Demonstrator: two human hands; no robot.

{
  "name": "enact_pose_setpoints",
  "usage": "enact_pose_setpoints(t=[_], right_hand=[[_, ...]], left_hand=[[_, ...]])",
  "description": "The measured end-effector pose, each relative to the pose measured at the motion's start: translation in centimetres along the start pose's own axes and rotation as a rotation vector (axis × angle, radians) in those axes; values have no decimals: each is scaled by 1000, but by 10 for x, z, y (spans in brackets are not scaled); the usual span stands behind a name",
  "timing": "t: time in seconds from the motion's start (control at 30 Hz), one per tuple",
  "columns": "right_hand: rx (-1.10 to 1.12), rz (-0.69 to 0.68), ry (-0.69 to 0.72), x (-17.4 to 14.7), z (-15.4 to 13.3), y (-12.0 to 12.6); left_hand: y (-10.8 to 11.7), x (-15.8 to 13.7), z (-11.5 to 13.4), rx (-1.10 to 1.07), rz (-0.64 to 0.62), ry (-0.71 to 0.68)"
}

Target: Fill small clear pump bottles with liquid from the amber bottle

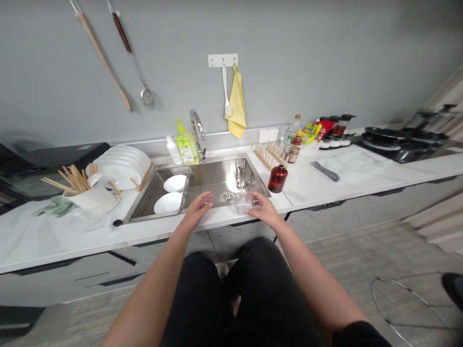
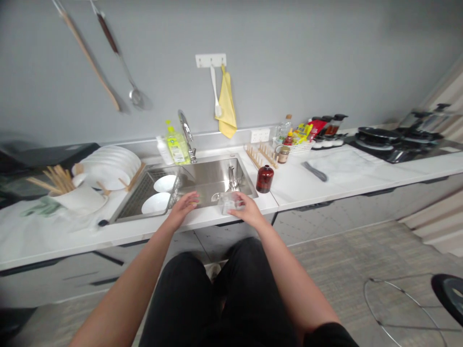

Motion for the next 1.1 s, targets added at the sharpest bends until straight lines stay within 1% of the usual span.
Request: enact_pose_setpoints(t=[0.07,0.13,0.2,0.27,0.37,0.43,0.5,0.57,0.67,0.73,0.8,0.9,0.97,1.0,1.1], right_hand=[[-13,55,-12,-23,-3,41],[-42,128,-28,-42,-3,80],[-59,195,-45,-56,-2,111],[-67,255,-57,-65,0,134],[-96,318,-74,-72,1,156],[-120,339,-85,-76,0,165],[-134,341,-93,-80,-1,171],[-138,336,-100,-85,-2,175],[-137,333,-104,-92,-3,179],[-138,335,-103,-96,-4,180],[-141,333,-111,-98,-5,181],[-145,326,-124,-99,-7,181],[-146,320,-121,-97,-7,179],[-143,316,-115,-96,-7,178],[-119,281,-84,-86,-5,166]], left_hand=[[-11,6,1,47,57,2],[-31,17,3,67,94,2],[-61,32,7,57,94,-2],[-98,51,12,45,66,-10],[-162,82,26,29,5,-19],[-206,100,39,1,-37,-6],[-245,116,53,-9,-70,4],[-276,128,66,21,-71,22],[-305,140,76,82,-59,96],[-316,144,78,96,-73,113],[-321,144,80,95,-84,103],[-314,139,83,83,-56,89],[-299,132,87,58,-24,62],[-288,128,89,44,-9,46],[-240,113,94,30,28,-28]])
Point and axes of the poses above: each hand's wrist, its own x-axis towards the middle knuckle, its own y-axis out of the back of the hand, z = x × y, the point moved 3 cm from there along x, towards the middle knuckle, and after that the axes turned 14 degrees about y, right-handed, at the moved point
